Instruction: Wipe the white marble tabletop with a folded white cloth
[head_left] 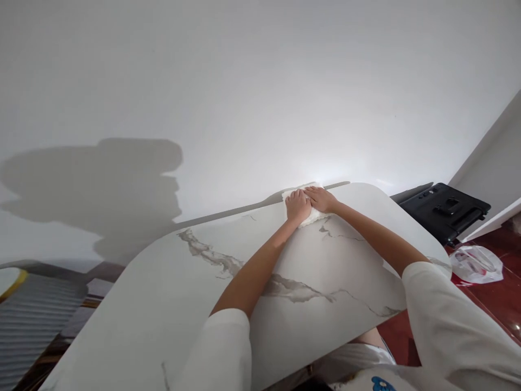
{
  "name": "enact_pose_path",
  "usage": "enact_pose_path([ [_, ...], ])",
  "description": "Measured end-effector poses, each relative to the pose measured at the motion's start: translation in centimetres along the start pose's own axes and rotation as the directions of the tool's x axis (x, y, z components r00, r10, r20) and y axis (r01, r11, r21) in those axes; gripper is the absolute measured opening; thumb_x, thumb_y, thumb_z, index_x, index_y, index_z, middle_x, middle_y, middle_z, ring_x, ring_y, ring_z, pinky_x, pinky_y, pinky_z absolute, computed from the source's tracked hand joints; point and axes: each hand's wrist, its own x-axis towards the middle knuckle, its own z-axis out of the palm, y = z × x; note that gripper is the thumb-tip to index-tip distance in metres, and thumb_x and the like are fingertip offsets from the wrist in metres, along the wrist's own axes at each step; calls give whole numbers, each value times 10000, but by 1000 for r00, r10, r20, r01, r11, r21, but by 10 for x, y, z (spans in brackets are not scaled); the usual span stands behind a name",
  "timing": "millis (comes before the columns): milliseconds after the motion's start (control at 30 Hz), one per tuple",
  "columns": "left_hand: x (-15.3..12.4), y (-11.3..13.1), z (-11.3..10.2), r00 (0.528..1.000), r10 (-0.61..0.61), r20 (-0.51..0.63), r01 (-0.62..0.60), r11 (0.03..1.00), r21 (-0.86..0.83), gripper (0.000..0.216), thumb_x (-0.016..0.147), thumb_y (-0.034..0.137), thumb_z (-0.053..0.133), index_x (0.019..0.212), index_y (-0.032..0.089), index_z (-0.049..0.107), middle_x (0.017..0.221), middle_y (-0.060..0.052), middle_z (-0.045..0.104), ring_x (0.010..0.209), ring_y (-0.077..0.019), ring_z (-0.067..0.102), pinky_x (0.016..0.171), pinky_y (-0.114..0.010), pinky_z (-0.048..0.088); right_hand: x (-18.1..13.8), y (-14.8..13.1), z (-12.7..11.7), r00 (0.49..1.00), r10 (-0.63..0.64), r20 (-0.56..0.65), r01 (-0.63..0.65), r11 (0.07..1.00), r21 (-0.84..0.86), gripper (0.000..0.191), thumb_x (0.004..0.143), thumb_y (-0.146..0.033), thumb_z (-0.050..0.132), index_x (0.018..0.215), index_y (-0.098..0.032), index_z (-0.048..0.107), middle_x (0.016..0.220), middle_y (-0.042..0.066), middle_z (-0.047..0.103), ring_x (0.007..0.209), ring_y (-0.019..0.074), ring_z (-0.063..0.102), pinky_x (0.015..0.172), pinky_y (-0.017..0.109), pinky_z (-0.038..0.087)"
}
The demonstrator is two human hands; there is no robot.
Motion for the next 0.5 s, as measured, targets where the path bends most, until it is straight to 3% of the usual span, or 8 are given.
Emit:
enact_pose_path([
  [267,23,58,24,995,104,11,-103,992,-70,358,891,187,320,1199,106,482,1241,-159,513,1203,-274,397,1023,-423,265,-33,59,-12,992,124,17,-124,992,3,528,941,-280,247,1409,-61,351,1464,139,339,1354,281,281,1095,448,241],
  [500,-14,95,26,983,174,58,-170,983,-64,491,893,225,288,1352,76,378,1437,-129,378,1322,-263,293,1089,-414,206,-94,54,-27,982,189,24,-188,982,-22,542,943,-286,228,1434,-67,300,1485,129,299,1371,276,240,1103,449,229],
])
